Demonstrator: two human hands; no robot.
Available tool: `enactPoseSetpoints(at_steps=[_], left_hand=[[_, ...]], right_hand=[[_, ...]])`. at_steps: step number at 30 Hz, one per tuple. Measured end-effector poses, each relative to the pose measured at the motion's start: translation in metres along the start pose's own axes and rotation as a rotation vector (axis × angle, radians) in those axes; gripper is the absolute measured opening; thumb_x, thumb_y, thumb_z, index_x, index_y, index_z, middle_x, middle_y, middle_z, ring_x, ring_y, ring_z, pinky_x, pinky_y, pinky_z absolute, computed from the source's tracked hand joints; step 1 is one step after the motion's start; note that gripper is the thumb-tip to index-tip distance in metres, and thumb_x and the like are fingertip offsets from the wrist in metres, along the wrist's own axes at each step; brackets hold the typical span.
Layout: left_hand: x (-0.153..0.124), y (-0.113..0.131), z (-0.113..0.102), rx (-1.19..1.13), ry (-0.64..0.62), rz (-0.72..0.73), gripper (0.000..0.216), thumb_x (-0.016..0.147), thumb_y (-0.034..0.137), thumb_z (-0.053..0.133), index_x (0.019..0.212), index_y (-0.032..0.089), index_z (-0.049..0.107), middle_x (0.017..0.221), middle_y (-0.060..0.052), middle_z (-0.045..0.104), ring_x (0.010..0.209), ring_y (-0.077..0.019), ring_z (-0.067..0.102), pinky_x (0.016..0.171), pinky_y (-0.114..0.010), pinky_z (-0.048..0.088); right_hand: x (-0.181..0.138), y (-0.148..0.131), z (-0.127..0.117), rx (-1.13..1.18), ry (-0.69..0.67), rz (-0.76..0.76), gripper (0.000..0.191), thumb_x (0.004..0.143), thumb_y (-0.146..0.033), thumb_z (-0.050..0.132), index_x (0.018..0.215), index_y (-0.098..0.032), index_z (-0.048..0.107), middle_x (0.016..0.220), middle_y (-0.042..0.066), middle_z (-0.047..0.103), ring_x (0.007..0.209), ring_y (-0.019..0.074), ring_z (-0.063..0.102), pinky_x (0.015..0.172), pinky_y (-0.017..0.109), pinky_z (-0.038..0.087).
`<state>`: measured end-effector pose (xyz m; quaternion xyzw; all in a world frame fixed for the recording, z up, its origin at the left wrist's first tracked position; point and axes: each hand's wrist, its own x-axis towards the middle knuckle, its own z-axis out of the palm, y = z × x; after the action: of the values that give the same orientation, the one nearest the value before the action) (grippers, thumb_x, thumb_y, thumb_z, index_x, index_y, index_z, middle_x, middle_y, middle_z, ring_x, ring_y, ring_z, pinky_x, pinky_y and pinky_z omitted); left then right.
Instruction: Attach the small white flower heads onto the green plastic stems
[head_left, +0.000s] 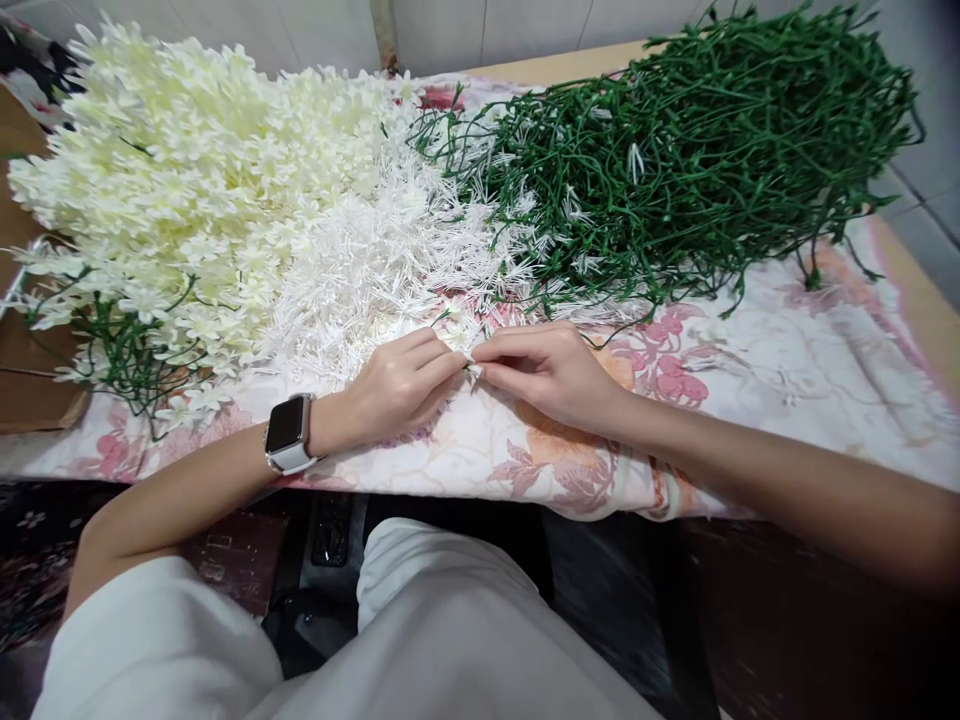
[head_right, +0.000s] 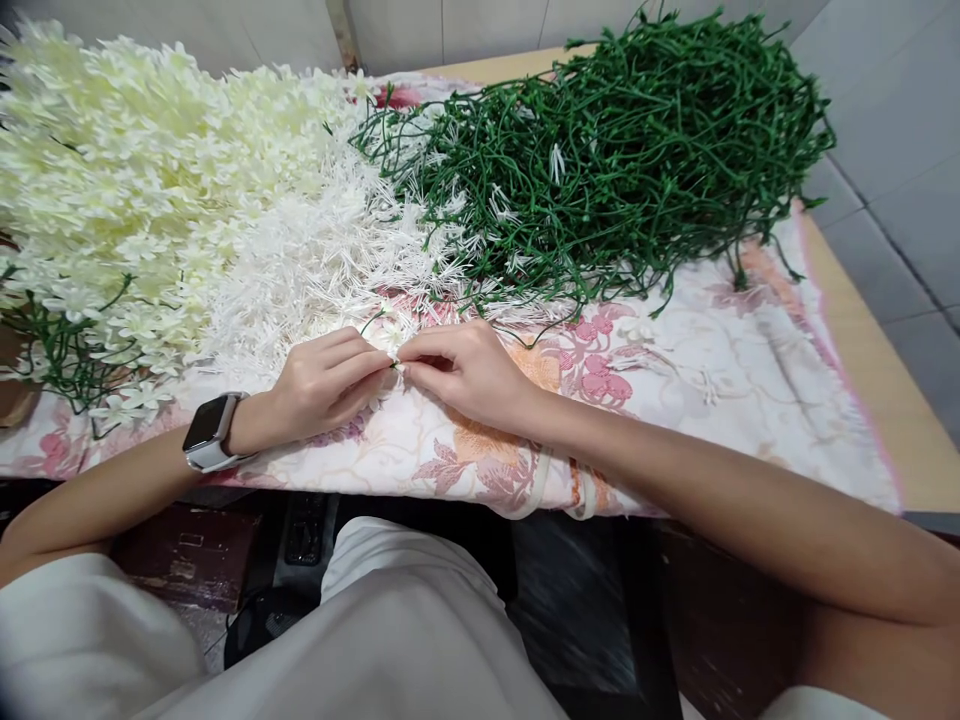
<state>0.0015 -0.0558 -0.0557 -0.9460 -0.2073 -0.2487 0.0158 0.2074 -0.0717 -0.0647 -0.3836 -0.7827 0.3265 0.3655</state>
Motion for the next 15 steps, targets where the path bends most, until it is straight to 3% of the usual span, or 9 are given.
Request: enactPoseSetpoints(at_steps=[4, 10, 15], left_hand=[[0.003, -0.004, -0.008, -0.043, 0.04, -0.101, 0.016, 0.095, 0.02, 0.048, 0.092, 0.015, 0.063, 0.073, -0.005, 0.066, 0.07, -0.0154, 0.059, 0.063, -0.027, 0.046], [0.01, -0.016, -0.023, -0.152, 0.315, -0.416, 0.013, 0.091, 0.027, 0.06, 0.091, 0.018, 0.068, 0.084, -0.003, 0.072, 0.075, -0.0127, 0.065, 0.069, -0.026, 0.051], [0.015, -0.031, -0.034, -0.466, 0.506, -0.681, 0.011, 0.085, 0.028, 0.067, 0.087, 0.018, 0.069, 0.08, -0.002, 0.072, 0.073, -0.0111, 0.067, 0.059, -0.021, 0.051]], right_hand=[[0.004, -0.01, -0.009, -0.066, 0.032, 0.028, 0.013, 0.086, -0.017, 0.06, 0.085, -0.018, 0.073, 0.08, 0.002, 0.074, 0.069, 0.0133, 0.064, 0.065, 0.025, 0.047], [0.01, -0.019, -0.027, -0.189, 0.353, -0.019, 0.018, 0.091, -0.026, 0.055, 0.084, -0.023, 0.071, 0.082, 0.003, 0.072, 0.07, 0.0155, 0.064, 0.068, 0.031, 0.05], [0.014, -0.005, -0.022, -0.128, 0.333, -0.039, 0.017, 0.089, -0.023, 0.056, 0.079, -0.017, 0.069, 0.075, 0.004, 0.07, 0.064, 0.0139, 0.06, 0.062, 0.029, 0.046]])
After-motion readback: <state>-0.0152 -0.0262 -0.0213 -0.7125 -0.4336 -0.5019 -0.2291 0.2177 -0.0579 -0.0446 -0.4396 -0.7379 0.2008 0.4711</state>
